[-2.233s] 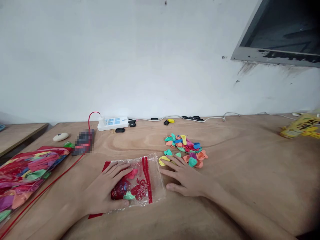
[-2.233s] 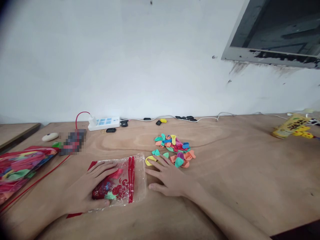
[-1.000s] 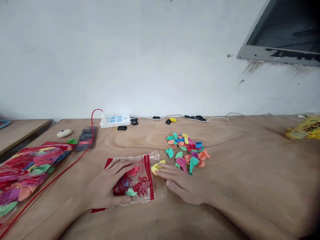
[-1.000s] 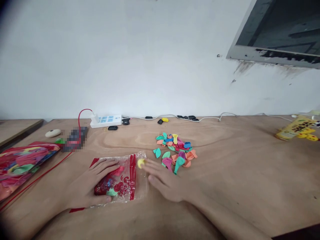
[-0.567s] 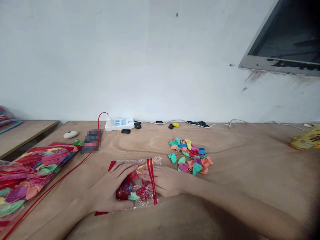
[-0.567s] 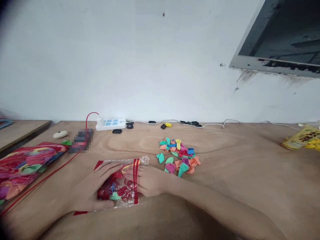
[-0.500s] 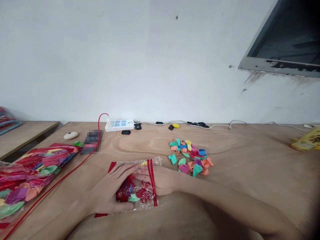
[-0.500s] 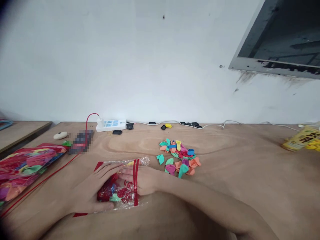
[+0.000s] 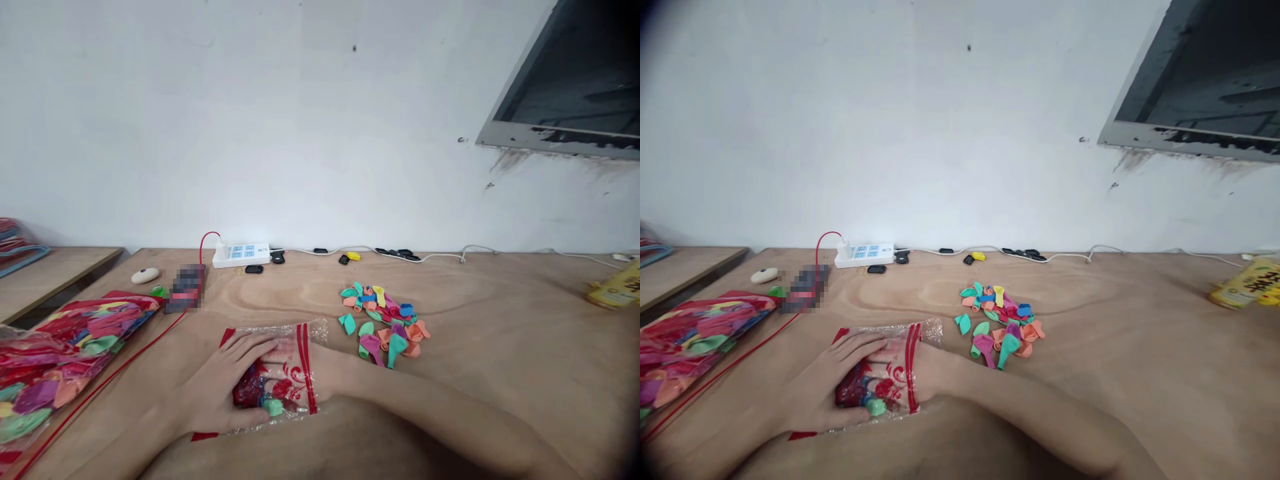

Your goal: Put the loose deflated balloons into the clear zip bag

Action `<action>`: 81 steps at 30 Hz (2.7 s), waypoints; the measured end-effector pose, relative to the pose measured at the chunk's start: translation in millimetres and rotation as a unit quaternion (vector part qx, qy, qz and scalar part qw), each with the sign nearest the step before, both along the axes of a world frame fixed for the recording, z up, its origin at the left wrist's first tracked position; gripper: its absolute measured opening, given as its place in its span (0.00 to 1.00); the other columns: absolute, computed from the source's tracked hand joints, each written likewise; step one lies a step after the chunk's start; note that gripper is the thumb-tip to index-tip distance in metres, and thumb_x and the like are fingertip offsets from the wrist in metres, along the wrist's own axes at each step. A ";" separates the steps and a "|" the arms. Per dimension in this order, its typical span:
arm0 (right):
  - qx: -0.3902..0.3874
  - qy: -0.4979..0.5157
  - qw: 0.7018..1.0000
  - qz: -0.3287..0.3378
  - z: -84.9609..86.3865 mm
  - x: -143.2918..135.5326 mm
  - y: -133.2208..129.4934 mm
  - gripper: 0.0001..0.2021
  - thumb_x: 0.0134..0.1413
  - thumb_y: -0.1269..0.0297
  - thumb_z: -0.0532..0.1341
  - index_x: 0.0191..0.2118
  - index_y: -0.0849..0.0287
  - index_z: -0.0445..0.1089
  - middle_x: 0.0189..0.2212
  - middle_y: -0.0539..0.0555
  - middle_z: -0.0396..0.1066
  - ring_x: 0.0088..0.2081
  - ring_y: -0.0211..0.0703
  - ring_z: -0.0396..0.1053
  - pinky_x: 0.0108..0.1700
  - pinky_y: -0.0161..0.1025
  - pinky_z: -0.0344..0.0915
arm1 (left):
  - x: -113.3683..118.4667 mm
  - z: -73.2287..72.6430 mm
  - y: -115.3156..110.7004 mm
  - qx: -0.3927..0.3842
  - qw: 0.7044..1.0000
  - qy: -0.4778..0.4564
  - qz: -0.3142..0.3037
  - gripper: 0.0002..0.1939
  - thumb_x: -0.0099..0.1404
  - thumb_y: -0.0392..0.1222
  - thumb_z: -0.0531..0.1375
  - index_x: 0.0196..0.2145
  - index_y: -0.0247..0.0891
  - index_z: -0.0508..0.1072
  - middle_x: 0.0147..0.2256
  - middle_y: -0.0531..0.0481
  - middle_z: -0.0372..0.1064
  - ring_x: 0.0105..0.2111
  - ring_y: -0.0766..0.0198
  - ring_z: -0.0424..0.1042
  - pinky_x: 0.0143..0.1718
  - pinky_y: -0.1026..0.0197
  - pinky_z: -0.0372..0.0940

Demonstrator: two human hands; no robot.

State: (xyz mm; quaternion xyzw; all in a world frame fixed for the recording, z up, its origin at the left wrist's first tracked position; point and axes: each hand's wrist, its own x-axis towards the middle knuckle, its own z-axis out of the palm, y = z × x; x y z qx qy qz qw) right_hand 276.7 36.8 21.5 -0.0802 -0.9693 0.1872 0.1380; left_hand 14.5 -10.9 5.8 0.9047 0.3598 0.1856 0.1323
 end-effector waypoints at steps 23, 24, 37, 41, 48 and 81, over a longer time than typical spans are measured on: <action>0.198 -0.005 0.882 -0.428 -25.4 212.4 54.4 0.21 0.57 0.74 0.57 0.50 0.53 0.83 0.49 0.56 0.80 0.56 0.58 0.71 0.58 0.59 0.69 | 2.8 1.3 0.3 -0.021 1.000 0.013 0.004 0.49 0.64 0.66 0.69 0.74 0.54 0.54 0.72 0.45 0.55 0.70 0.41 0.58 0.69 0.39 0.60; 0.198 -0.003 0.882 -0.428 -26.0 212.1 54.5 0.22 0.58 0.74 0.57 0.51 0.53 0.82 0.50 0.56 0.80 0.56 0.58 0.71 0.59 0.59 0.68 | 2.9 1.6 0.4 -0.020 1.000 0.013 0.004 0.49 0.63 0.66 0.69 0.74 0.54 0.54 0.72 0.45 0.55 0.69 0.41 0.58 0.69 0.39 0.60; 0.186 -0.007 0.887 -0.424 -40.8 205.5 56.2 0.25 0.58 0.73 0.57 0.58 0.52 0.79 0.59 0.57 0.75 0.62 0.60 0.67 0.63 0.61 0.66 | 3.5 3.5 0.9 -0.017 1.000 0.004 -0.008 0.50 0.63 0.65 0.70 0.74 0.54 0.54 0.71 0.43 0.58 0.68 0.40 0.60 0.68 0.38 0.60; 0.143 0.033 0.888 -0.436 -43.9 208.5 57.8 0.25 0.60 0.71 0.55 0.59 0.53 0.77 0.58 0.57 0.75 0.63 0.59 0.67 0.64 0.62 0.66 | 3.7 3.2 1.4 -0.021 1.000 0.017 0.000 0.49 0.63 0.66 0.69 0.74 0.53 0.55 0.70 0.43 0.58 0.68 0.40 0.60 0.68 0.37 0.60; 0.054 0.136 0.887 -0.439 -38.2 210.7 57.5 0.26 0.63 0.68 0.54 0.65 0.51 0.73 0.62 0.58 0.72 0.64 0.56 0.67 0.65 0.61 0.66 | 2.8 2.7 2.2 -0.013 1.000 0.013 -0.009 0.49 0.64 0.66 0.69 0.75 0.53 0.54 0.71 0.44 0.59 0.68 0.41 0.61 0.69 0.39 0.60; -0.107 0.275 0.830 -0.473 -25.8 188.2 36.0 0.27 0.75 0.43 0.47 0.68 0.45 0.69 0.69 0.52 0.63 0.74 0.55 0.53 0.77 0.62 0.47 | 1.6 5.4 0.4 -0.028 0.999 0.046 0.004 0.47 0.65 0.67 0.67 0.74 0.54 0.55 0.72 0.46 0.55 0.71 0.41 0.56 0.70 0.37 0.58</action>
